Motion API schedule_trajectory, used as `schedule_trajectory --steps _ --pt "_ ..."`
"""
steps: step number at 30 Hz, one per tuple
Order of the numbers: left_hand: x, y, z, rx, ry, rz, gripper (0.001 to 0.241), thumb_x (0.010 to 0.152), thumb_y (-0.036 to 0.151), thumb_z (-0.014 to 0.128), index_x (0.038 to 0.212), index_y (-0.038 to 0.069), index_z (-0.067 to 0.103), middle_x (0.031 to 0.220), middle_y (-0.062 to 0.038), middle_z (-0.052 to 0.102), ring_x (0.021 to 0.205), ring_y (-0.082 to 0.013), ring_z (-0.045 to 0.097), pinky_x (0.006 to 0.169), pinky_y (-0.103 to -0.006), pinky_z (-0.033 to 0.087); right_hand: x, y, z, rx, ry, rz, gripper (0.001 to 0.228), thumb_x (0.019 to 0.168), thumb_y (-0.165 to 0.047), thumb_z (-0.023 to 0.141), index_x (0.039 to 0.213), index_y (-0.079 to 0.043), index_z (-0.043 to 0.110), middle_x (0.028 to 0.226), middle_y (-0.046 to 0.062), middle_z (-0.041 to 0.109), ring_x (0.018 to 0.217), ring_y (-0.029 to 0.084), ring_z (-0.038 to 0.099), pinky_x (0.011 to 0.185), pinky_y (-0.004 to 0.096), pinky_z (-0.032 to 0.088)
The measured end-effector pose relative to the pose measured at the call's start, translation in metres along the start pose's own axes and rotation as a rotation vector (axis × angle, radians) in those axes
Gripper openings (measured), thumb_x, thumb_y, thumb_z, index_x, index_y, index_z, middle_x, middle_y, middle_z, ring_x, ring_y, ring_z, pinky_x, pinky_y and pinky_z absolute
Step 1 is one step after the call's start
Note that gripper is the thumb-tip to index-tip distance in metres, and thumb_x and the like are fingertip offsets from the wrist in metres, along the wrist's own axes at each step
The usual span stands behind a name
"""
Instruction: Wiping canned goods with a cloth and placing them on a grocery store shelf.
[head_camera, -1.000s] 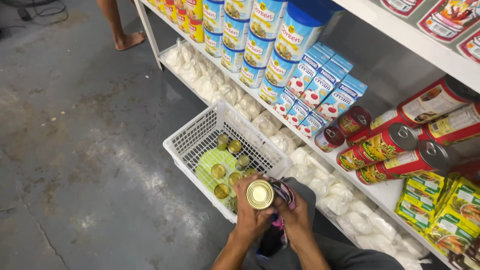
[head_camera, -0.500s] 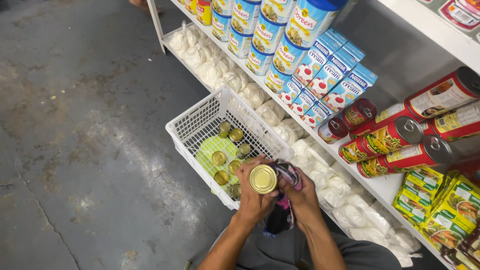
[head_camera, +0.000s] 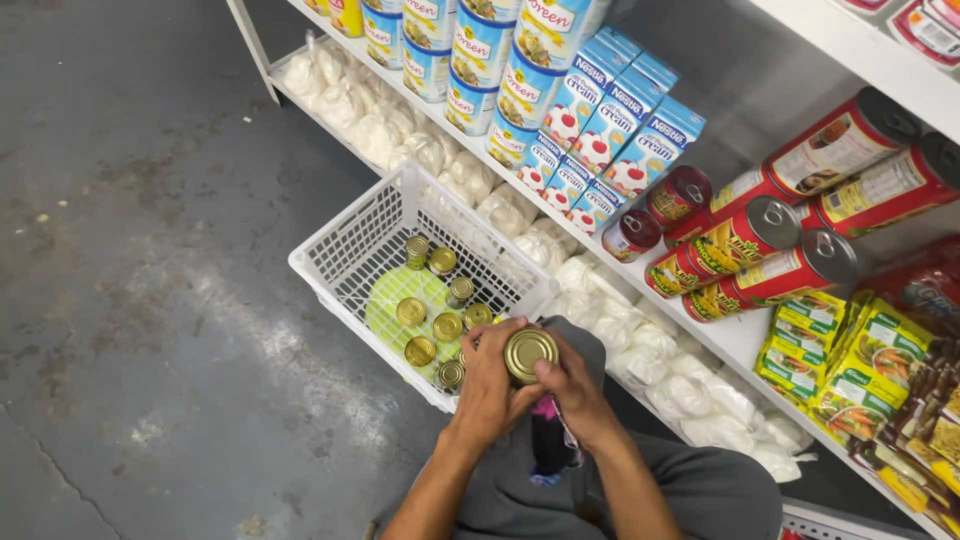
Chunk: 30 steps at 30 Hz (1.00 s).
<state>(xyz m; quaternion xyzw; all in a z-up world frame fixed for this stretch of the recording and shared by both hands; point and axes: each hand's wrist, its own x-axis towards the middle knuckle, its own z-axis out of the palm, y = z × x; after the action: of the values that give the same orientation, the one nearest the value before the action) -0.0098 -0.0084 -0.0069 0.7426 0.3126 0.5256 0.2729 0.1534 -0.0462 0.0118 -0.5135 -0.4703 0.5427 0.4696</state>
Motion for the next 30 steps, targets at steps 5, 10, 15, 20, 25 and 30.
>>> schedule_trajectory --steps 5,10,15,20,25,30 --pt "0.001 -0.001 0.004 0.022 -0.001 0.012 0.081 0.080 0.028 0.086 0.145 0.011 0.042 0.137 -0.012 0.060 0.127 -0.0338 0.057 0.109 -0.0527 0.035 0.001 -0.016 -0.001 -0.019 -0.031 -0.023 0.071 0.089 -0.043 0.064 0.142 0.004 0.053 0.132 0.013 0.059 0.125 0.021 0.054 0.108 0.035 0.041" --pt "0.008 0.007 0.000 0.082 0.012 0.159 0.077 0.084 0.031 0.086 0.144 0.016 0.040 0.147 -0.009 0.058 0.139 -0.0321 0.055 0.113 -0.0529 0.034 0.001 -0.017 0.000 0.178 -0.043 -0.045 0.085 0.080 -0.033 0.068 0.153 0.000 0.037 0.150 0.013 0.048 0.139 0.023 0.047 0.115 0.037 0.037" --pt "0.008 0.012 -0.001 0.072 0.062 0.062 0.083 0.080 0.036 0.087 0.144 0.009 0.042 0.144 -0.010 0.058 0.134 -0.0332 0.055 0.108 -0.0519 0.032 0.010 0.012 0.003 0.301 -0.028 -0.036 0.081 0.086 -0.045 0.062 0.153 -0.005 0.040 0.148 0.010 0.051 0.137 0.020 0.051 0.112 0.034 0.040" --pt "-0.011 0.000 0.012 -0.023 0.048 -0.123 0.081 0.083 0.038 0.084 0.147 0.007 0.044 0.144 -0.009 0.060 0.133 -0.0338 0.053 0.113 -0.0485 0.037 0.019 0.065 -0.020 0.326 -0.049 0.178 0.067 0.093 -0.053 0.057 0.135 0.000 0.058 0.126 0.013 0.066 0.112 0.022 0.064 0.098 0.037 0.051" --pt "-0.003 0.003 0.004 0.022 -0.049 -0.147 0.080 0.082 0.038 0.086 0.145 0.008 0.047 0.140 -0.011 0.061 0.127 -0.0323 0.056 0.112 -0.0489 0.037 0.015 0.056 -0.018 0.422 -0.056 0.204 0.068 0.094 -0.047 0.063 0.138 0.004 0.054 0.126 0.017 0.063 0.112 0.026 0.062 0.097 0.040 0.050" --pt "0.008 0.006 -0.002 0.076 -0.057 -0.060 0.071 0.084 0.030 0.083 0.141 0.007 0.047 0.146 -0.012 0.059 0.136 -0.0304 0.056 0.113 -0.0491 0.033 0.018 0.003 0.019 0.406 0.140 -0.158 0.092 0.079 -0.031 0.076 0.156 -0.001 0.036 0.141 0.015 0.055 0.128 0.025 0.056 0.111 0.039 0.044"
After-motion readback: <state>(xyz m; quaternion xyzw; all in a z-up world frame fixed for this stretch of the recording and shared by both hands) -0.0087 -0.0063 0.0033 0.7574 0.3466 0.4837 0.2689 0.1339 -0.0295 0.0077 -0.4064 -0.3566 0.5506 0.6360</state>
